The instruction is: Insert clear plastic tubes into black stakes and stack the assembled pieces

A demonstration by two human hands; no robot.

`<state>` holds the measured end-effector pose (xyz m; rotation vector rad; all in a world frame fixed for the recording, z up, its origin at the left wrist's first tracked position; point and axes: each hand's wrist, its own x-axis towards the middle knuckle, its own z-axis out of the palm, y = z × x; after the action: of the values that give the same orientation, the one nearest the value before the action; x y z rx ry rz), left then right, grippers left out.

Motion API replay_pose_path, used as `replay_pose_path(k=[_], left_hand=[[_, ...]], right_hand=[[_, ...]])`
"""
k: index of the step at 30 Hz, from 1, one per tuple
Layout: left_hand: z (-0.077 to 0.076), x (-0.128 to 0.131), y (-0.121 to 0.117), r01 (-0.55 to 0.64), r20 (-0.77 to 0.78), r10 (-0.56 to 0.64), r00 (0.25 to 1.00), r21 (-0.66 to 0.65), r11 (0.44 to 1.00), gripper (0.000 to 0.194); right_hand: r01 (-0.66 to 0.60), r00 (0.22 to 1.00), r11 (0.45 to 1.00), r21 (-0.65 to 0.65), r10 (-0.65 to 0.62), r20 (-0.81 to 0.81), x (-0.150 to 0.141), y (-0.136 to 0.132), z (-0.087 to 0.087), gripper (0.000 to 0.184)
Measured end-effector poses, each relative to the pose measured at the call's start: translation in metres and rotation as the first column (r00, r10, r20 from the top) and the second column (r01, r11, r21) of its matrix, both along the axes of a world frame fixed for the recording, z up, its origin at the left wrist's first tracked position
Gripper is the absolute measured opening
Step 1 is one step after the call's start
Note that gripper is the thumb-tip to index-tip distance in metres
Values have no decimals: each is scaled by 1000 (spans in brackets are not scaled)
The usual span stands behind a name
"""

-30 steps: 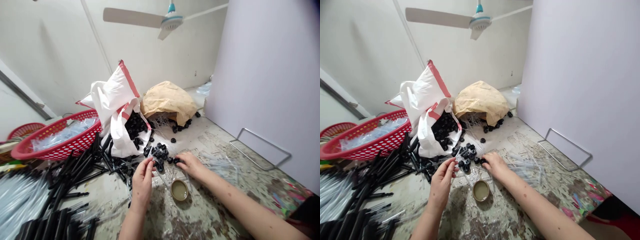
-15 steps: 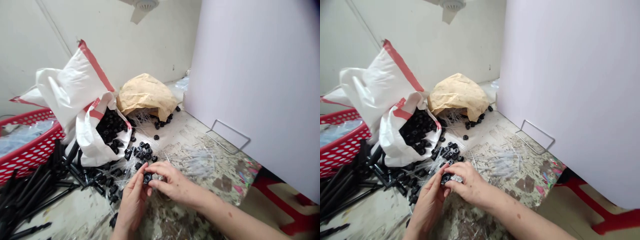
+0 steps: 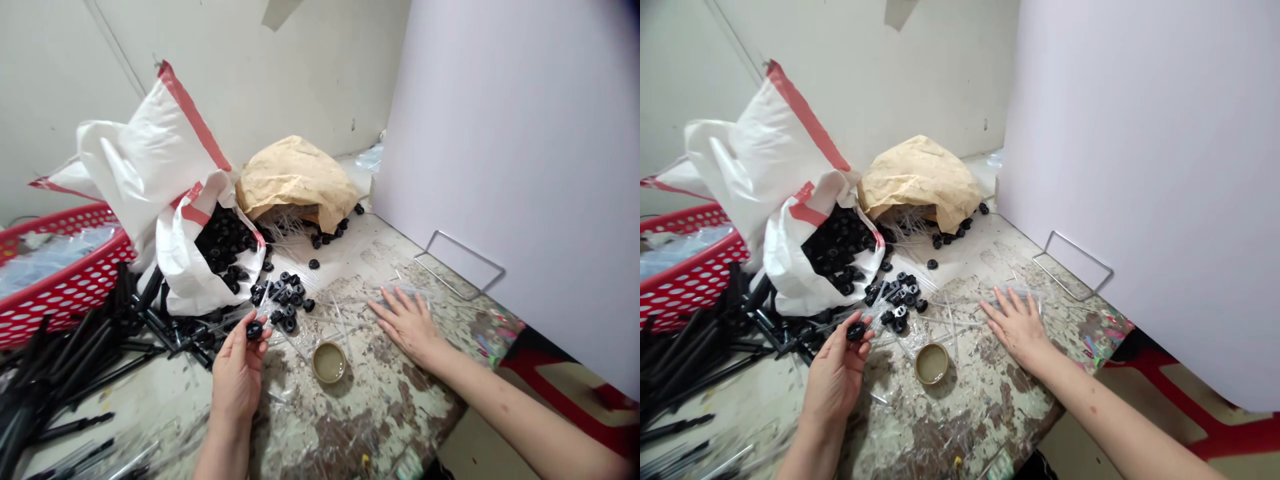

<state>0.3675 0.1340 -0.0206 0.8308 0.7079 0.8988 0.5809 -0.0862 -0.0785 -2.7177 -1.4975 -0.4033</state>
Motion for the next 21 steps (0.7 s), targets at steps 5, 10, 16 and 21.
replay_pose_path(k=[5, 10, 16, 21], left_hand=[[-2, -1, -1, 9, 8, -10, 1000, 18, 1000, 36], [-5, -1, -1, 60, 26, -60, 998, 9, 998, 34], [-4, 0, -6, 99, 39, -99, 994, -1, 995, 32], [-2, 0, -12, 146, 69, -144, 987, -38, 989, 31]], right_hand=[[159, 986, 983, -90, -163, -38, 29, 8, 6, 43], [211, 971, 975, -75, -218, -97, 23, 23, 26, 43], [-238, 923, 969, 73, 249, -294, -28, 50, 44, 32], [-223, 881, 968, 114, 250, -401, -17, 71, 44, 7]])
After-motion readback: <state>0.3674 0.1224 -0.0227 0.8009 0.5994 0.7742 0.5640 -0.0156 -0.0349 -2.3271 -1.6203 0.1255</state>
